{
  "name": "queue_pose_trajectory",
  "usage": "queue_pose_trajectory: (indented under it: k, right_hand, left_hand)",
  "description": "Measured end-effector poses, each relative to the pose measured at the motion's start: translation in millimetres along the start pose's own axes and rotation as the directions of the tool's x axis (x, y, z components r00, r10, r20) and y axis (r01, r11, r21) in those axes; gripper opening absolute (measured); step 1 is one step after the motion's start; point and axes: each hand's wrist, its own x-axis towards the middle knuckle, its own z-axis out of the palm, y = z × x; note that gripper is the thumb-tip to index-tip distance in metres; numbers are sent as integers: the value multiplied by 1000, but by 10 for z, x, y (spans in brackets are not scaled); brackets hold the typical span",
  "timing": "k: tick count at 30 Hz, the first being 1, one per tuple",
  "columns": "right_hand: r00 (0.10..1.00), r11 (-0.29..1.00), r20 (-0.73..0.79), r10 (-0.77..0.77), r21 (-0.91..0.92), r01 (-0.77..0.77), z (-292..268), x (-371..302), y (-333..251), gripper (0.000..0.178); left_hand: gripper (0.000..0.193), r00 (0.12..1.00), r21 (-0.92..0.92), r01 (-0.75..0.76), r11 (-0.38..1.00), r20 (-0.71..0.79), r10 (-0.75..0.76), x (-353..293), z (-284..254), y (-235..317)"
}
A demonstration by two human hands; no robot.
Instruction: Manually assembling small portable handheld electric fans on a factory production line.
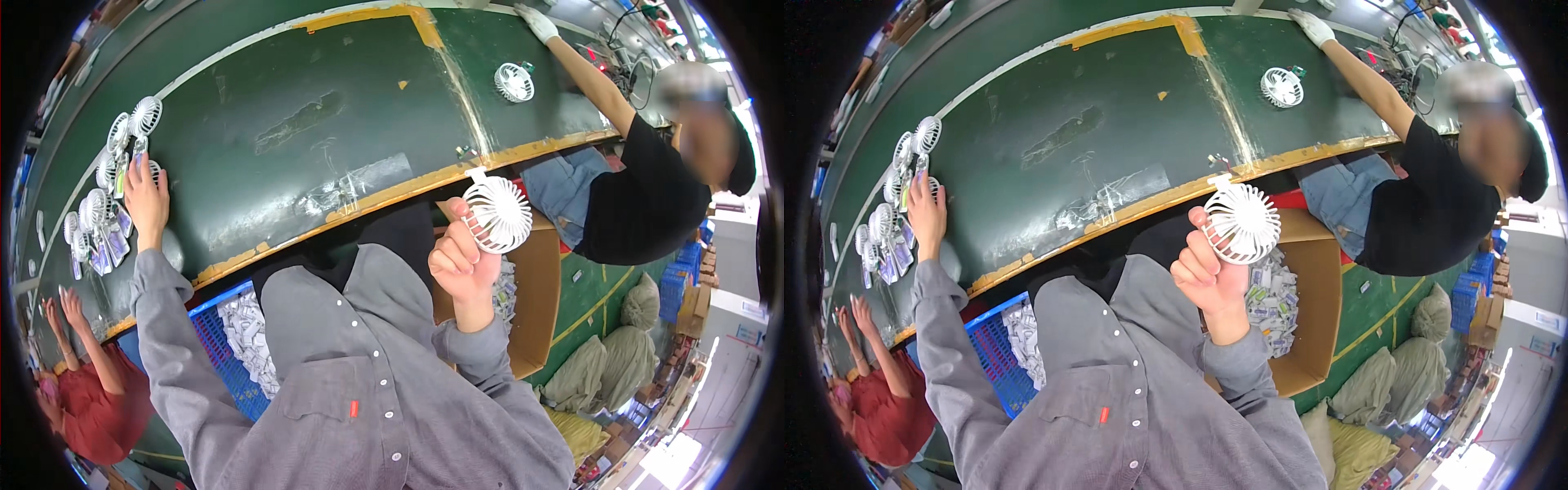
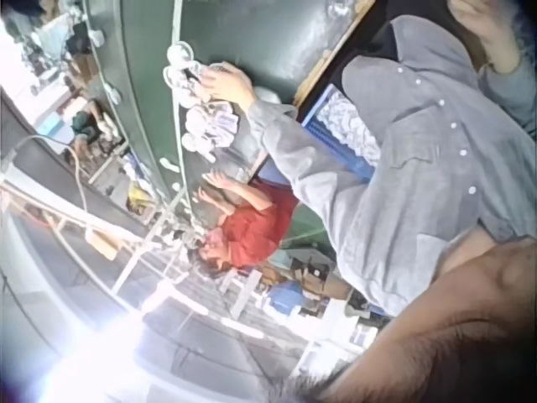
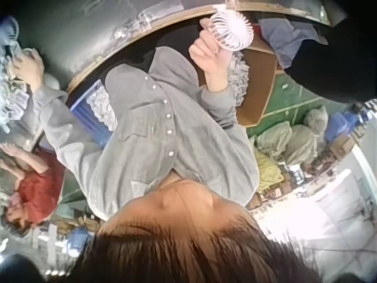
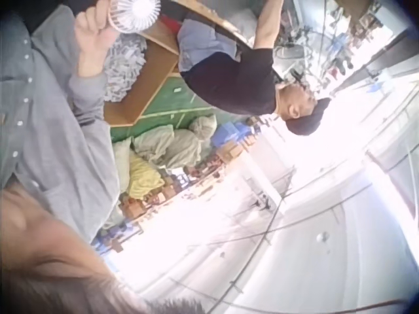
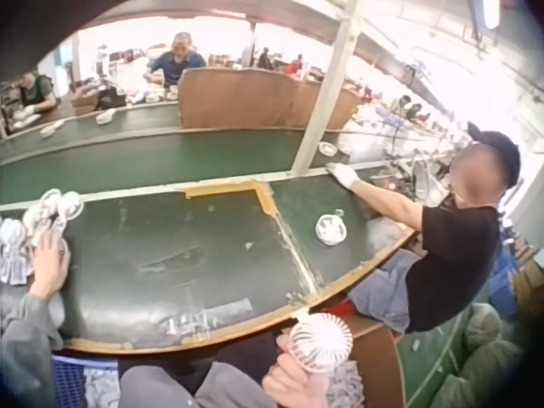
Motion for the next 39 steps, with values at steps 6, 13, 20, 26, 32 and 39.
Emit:
queue_pose_trajectory:
  k: [6,13,20,26,32,39]
  right_hand:
    - [967,914,-242,-83,-404,-23,-126,210,-266,31]
    - [659,-30,-168,-733,-960,-278,-696,745,-1550,13]
    - [584,-399,118,-803,-834,-381,-802,986,-2037,55]
    - [979,-148,204,31,-967,206,107,670,-50,71]
    - [951,708,125,283,-696,-119,-41,141,603,47]
    - [988,685,-149,28,-717,-128,144,-117,462,31]
  left_hand:
    - [50,996,-762,91,642,58,-71,22,-815,613]
    - [51,963,-986,60,-158,99,-251,14,-1600,1147]
    - [58,929,-538,194,-820,370,-23,-142,-2130,1731]
    - [62,902,-332,339,-880,381,204,-289,-2441,2130]
    - [63,888,-392,369,-843,416,196,-228,-2352,2228]
    - [51,819,-601,516,-610,556,144,-584,-1782,2112]
